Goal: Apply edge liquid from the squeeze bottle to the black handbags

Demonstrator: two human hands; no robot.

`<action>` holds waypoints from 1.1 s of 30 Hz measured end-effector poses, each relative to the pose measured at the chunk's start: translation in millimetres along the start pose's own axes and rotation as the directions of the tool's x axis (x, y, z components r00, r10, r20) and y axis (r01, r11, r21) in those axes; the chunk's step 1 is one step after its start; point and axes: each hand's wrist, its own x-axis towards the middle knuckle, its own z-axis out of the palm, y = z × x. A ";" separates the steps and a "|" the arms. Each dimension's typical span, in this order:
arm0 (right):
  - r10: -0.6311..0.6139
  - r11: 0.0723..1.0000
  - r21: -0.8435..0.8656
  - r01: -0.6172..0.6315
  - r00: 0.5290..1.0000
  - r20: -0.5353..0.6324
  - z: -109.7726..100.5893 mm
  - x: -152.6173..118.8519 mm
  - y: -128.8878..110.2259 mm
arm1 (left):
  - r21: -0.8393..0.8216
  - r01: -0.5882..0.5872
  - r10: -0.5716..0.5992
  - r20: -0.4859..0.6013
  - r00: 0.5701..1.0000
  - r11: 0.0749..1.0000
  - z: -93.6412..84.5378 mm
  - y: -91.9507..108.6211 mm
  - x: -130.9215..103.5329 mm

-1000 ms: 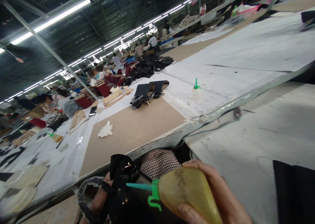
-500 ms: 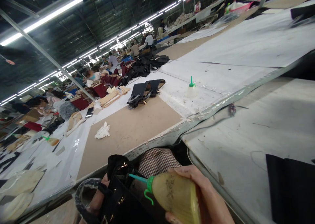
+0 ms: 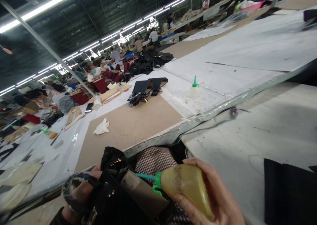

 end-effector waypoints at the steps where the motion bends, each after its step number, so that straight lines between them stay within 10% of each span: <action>1: 0.052 0.999 0.001 -0.052 0.999 0.007 -4.6 4.4 4.1 | 0.043 0.012 -0.014 0.042 0.999 0.999 1.5 7.0 3.2; 10: 0.229 0.973 -0.051 -0.224 0.943 0.240 -14.0 32.9 32.5 | 0.265 0.000 -0.077 0.281 0.957 0.964 23.2 -13.6 68.6; 18: 0.022 0.991 -0.134 0.032 0.924 0.382 7.5 38.9 75.5 | 0.334 -0.037 -0.038 0.217 0.975 0.942 15.6 -25.7 98.8; 33: -0.172 0.944 -0.185 0.275 0.884 0.436 23.7 49.8 83.7 | 0.377 -0.029 -0.074 0.256 0.964 0.926 15.0 -29.6 104.7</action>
